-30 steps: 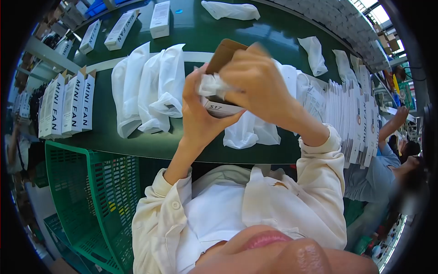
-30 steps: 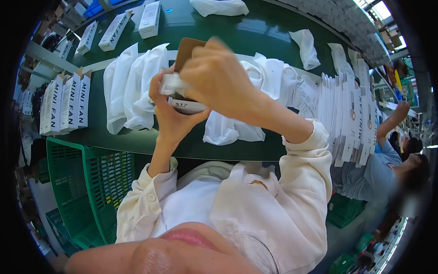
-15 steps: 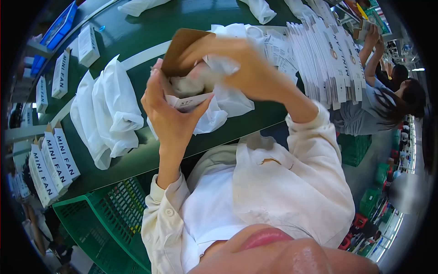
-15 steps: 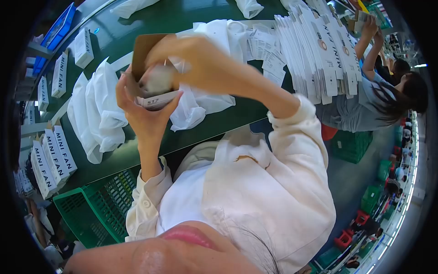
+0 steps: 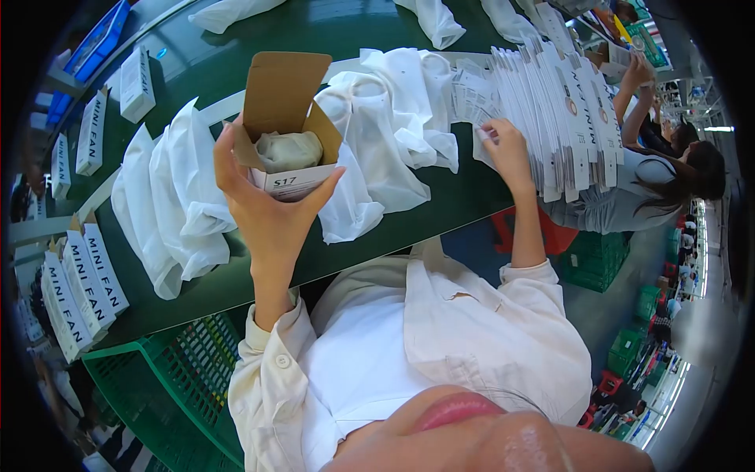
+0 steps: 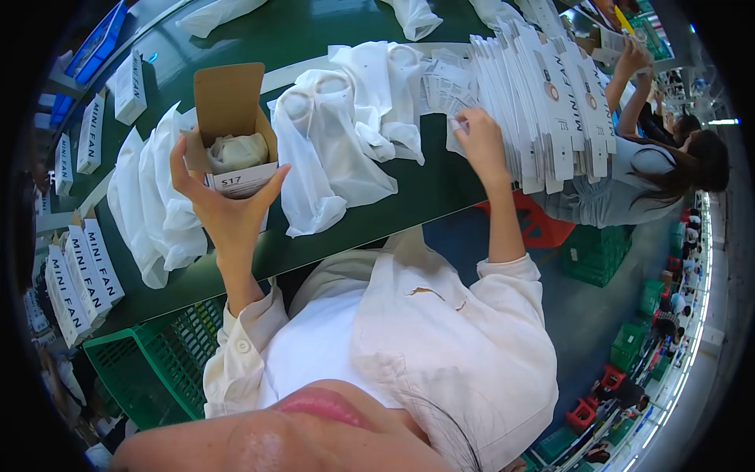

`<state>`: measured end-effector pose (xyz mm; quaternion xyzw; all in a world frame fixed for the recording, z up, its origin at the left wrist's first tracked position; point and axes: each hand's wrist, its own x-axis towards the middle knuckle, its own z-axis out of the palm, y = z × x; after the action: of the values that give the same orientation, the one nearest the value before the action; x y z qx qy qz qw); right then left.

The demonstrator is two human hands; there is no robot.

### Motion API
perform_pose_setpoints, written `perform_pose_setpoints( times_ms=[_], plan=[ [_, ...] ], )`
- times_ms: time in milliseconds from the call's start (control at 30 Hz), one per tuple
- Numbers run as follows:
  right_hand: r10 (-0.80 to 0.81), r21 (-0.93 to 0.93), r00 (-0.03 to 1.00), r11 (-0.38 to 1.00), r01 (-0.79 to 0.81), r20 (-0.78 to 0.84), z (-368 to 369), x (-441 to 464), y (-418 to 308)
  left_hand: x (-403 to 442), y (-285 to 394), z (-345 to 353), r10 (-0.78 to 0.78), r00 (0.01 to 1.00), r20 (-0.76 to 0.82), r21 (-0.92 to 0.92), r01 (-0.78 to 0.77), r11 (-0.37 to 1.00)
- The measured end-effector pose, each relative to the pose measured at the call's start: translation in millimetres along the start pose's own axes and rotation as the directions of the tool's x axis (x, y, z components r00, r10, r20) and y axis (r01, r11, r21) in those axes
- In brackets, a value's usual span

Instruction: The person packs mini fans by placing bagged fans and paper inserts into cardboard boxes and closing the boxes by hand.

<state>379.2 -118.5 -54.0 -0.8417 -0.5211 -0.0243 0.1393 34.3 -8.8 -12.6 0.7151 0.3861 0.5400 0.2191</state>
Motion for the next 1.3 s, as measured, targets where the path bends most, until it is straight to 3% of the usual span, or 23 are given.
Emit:
perform_pose_setpoints(
  times_ms=[167,300,500,667,800,900,967,1033,1067,1100,1167,1200,1233,1300],
  plan=[
    [-0.015,0.122,0.999,0.992,0.020,-0.043,-13.2,0.9,6.2,-2.1,0.4,4.6,0.018,1.000,-0.024,0.014,-0.017,1.000],
    [0.064,0.104,0.896,0.994,-0.019,-0.439,-19.2,-2.5,-12.0,-0.1,3.8,8.0,0.036,0.999,0.012,-0.011,-0.035,0.999],
    [-0.045,0.103,0.788,0.985,0.137,-0.614,-37.9,18.2,-44.1,-1.6,3.7,5.9,0.054,0.999,-0.003,-0.008,-0.054,0.999],
    [-0.177,0.126,0.830,0.951,0.283,-0.528,-35.2,39.2,-58.2,-1.6,1.2,6.9,0.079,0.996,-0.040,-0.069,-0.082,0.994],
    [-0.046,0.539,0.942,0.810,0.230,-0.332,-34.1,38.0,-67.0,-5.3,4.1,-0.8,0.068,0.997,-0.023,-0.047,-0.069,0.997],
    [-0.007,0.618,0.900,0.725,0.305,-0.436,-54.9,38.5,-89.3,-4.5,4.9,-1.4,0.075,0.997,-0.014,-0.065,-0.076,0.995],
    [-0.066,0.527,0.721,0.637,0.563,-0.690,-66.9,39.7,-117.6,-3.2,4.7,-0.6,0.080,0.997,-0.011,-0.079,-0.080,0.994],
    [-0.184,0.291,0.466,0.572,0.766,-0.865,-75.2,39.9,-154.1,-4.6,0.9,3.5,0.045,0.999,-0.010,-0.114,-0.046,0.992],
    [-0.184,0.303,0.471,0.557,0.773,-0.863,-77.0,32.0,-177.6,-4.2,2.5,6.3,0.039,0.999,-0.018,-0.097,-0.040,0.994],
    [-0.413,0.184,0.468,0.565,0.805,-0.781,-78.8,17.5,-202.8,-3.6,5.5,10.1,0.053,0.998,-0.031,-0.074,-0.055,0.996],
    [-0.703,0.130,0.485,0.496,0.859,-0.521,-68.6,-2.3,-226.8,-2.8,7.6,13.2,0.065,0.996,-0.064,-0.015,-0.066,0.998],
    [-0.781,0.198,0.497,0.457,0.867,-0.378,-58.8,-7.2,-232.2,-3.3,5.0,13.7,0.087,0.991,-0.101,-0.051,-0.092,0.994],
    [-0.790,0.211,0.473,0.423,0.881,-0.389,-57.9,-8.2,-236.2,-4.4,1.6,14.3,0.109,0.984,-0.140,-0.085,-0.122,0.989],
    [-0.845,0.294,0.479,0.408,0.864,-0.238,-61.6,-7.5,-236.1,-7.1,-5.2,18.8,0.149,0.965,-0.218,-0.160,-0.186,0.969]
  ],
)
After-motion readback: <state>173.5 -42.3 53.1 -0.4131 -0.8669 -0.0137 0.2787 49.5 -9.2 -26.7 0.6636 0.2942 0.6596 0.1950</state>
